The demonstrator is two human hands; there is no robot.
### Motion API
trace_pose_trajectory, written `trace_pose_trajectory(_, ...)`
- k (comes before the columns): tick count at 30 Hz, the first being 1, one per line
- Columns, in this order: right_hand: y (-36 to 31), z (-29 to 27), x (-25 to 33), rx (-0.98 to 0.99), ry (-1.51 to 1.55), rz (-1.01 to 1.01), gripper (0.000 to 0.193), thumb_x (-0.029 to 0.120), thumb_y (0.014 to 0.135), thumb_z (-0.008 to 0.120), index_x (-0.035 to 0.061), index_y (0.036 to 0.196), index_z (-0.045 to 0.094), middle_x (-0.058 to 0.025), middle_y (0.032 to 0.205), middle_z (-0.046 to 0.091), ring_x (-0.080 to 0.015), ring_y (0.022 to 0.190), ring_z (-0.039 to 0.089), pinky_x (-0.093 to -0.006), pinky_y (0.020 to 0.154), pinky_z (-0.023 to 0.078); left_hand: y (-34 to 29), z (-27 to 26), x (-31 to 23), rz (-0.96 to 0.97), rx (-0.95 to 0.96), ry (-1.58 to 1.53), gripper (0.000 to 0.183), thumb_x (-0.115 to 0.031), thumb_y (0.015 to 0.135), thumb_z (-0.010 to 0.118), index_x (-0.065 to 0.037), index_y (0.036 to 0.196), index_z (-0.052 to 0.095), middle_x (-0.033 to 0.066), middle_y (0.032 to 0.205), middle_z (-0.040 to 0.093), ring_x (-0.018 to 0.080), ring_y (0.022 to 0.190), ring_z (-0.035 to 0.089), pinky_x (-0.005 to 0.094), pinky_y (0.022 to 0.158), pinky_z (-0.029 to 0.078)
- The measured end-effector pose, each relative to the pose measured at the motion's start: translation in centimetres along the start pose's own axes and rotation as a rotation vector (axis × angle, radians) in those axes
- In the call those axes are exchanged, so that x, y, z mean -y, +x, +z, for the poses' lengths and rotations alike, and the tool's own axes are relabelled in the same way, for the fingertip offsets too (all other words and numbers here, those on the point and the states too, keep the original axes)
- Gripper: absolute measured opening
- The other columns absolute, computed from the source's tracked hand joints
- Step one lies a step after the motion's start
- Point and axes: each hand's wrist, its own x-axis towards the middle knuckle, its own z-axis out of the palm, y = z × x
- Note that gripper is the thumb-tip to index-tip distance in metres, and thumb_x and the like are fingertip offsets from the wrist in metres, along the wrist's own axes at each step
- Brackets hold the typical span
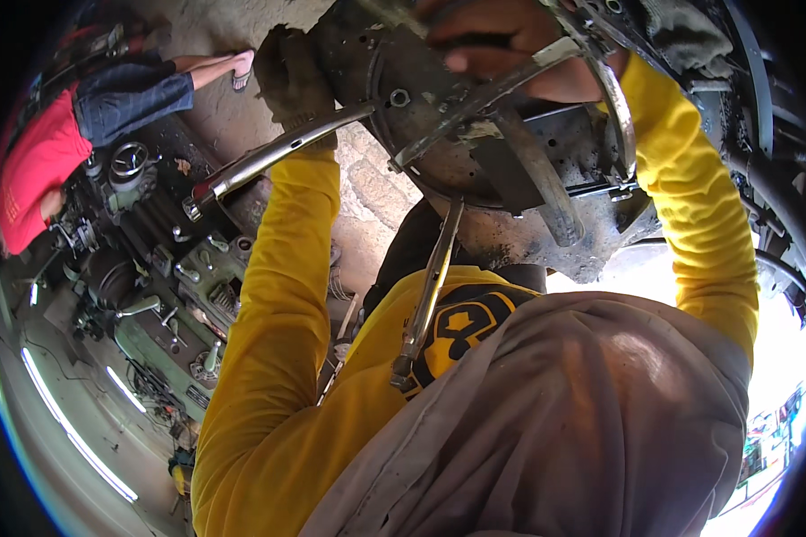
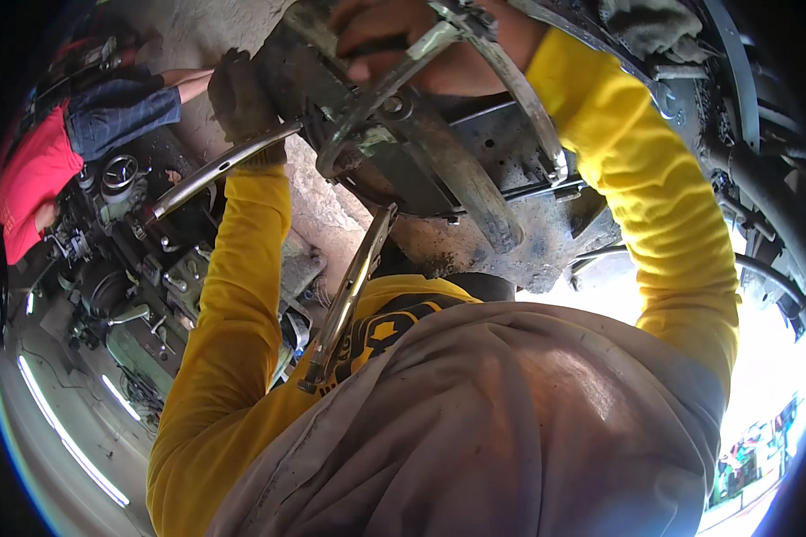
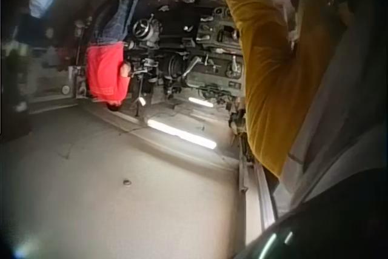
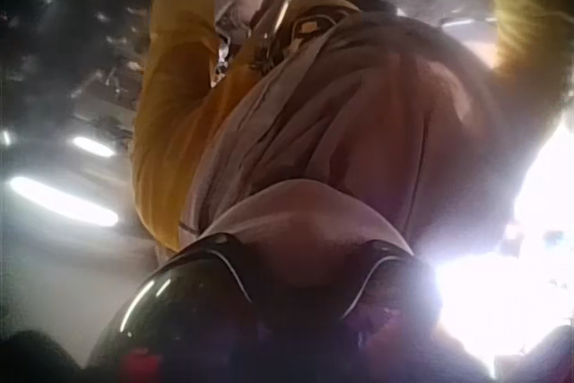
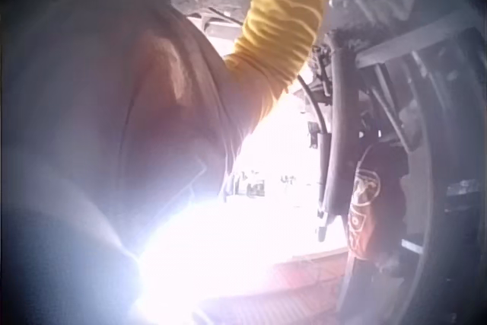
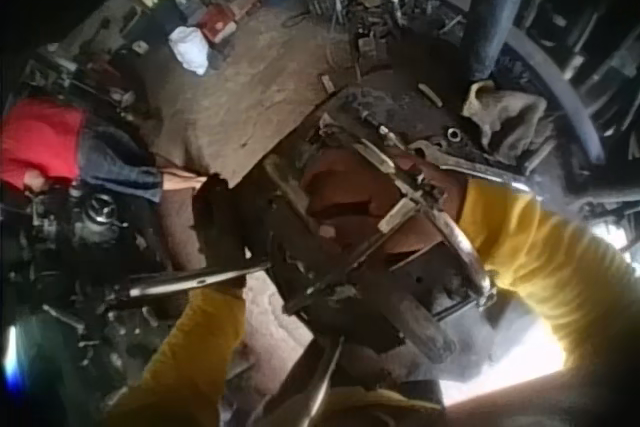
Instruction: The person assembles a metal structure by aligning various metal parts and plates, using their hands and a locking clamp to secure pieces together.
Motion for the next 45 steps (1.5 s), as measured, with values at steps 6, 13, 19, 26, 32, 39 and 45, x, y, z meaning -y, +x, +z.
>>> trace_pose_trajectory(6,-2.3,-1.8,2.3,-0.103,0.035,0.242,0.024,0.013,0.084,0.069,-0.0019,0.103,0.064,-0.0186,0.097,0.064,-0.0301,0.085,0.063,-0.0390,0.076,0.051,-5.7,-3.9,-1.0,-0.145,-0.066,-0.159,0.030,-0.016,0.093,0.055,0.001,0.117,0.054,0.0169,0.111,0.061,0.0272,0.099,0.063,0.0382,0.087,0.052)
trace_pose_trajectory(13,-8.9,-5.9,6.3,-0.773,0.225,0.744,0.028,0.013,0.098,0.049,-0.0027,0.120,0.058,-0.0046,0.097,0.061,-0.0075,0.078,0.050,-0.0189,0.074,0.040,-4.4,-4.4,-2.6,-0.187,-0.029,-0.055,0.022,-0.010,0.091,0.059,0.000,0.110,0.060,0.0108,0.101,0.066,0.0174,0.084,0.065,0.0272,0.072,0.054)
trace_pose_trajectory(19,-2.1,-2.6,14.9,-0.585,-0.103,0.401,0.024,0.002,0.082,0.070,0.0018,0.106,0.066,-0.0062,0.089,0.067,-0.0104,0.079,0.062,-0.0213,0.069,0.050,1.1,-5.1,-4.8,0.510,0.548,0.275,0.029,-0.002,0.078,0.071,-0.001,0.106,0.062,0.0119,0.092,0.068,0.0196,0.078,0.067,0.0292,0.066,0.054)
trace_pose_trajectory(26,8.9,4.6,14.3,0.255,-0.782,0.347,0.013,0.018,0.075,0.063,0.0129,0.083,0.071,-0.0036,0.079,0.066,-0.0209,0.084,0.064,-0.0361,0.074,0.052,4.2,-4.2,-5.1,1.086,0.774,0.487,0.031,-0.018,0.076,0.073,-0.007,0.103,0.063,0.0091,0.099,0.066,0.0259,0.089,0.065,0.0371,0.078,0.052)
trace_pose_trajectory(32,11.9,9.2,10.1,0.719,-1.136,0.528,0.008,0.021,0.072,0.067,0.0170,0.078,0.071,0.0017,0.082,0.067,-0.0178,0.095,0.060,-0.0336,0.083,0.046,3.5,-4.0,-1.2,0.715,0.610,0.491,0.038,-0.029,0.078,0.069,-0.012,0.111,0.063,0.0107,0.107,0.064,0.0295,0.099,0.062,0.0384,0.082,0.052)
trace_pose_trajectory(39,14.1,10.2,9.8,1.052,-1.110,0.662,0.017,0.017,0.083,0.059,0.0161,0.090,0.074,-0.0026,0.095,0.071,-0.0216,0.100,0.064,-0.0336,0.085,0.048,3.6,-2.7,1.8,1.057,0.514,0.705,0.047,-0.056,0.087,0.046,-0.028,0.123,0.054,0.0028,0.121,0.060,0.0268,0.089,0.067,0.0458,0.073,0.053)
trace_pose_trajectory(45,13.9,9.4,9.4,0.948,-1.003,0.758,0.017,0.012,0.079,0.059,0.0121,0.089,0.073,-0.0072,0.094,0.071,-0.0266,0.092,0.067,-0.0387,0.078,0.053,3.3,-3.0,2.1,0.912,0.497,0.623,0.042,-0.051,0.088,0.046,-0.028,0.121,0.058,0.0060,0.137,0.047,0.0244,0.131,0.040,0.0518,0.103,0.032)
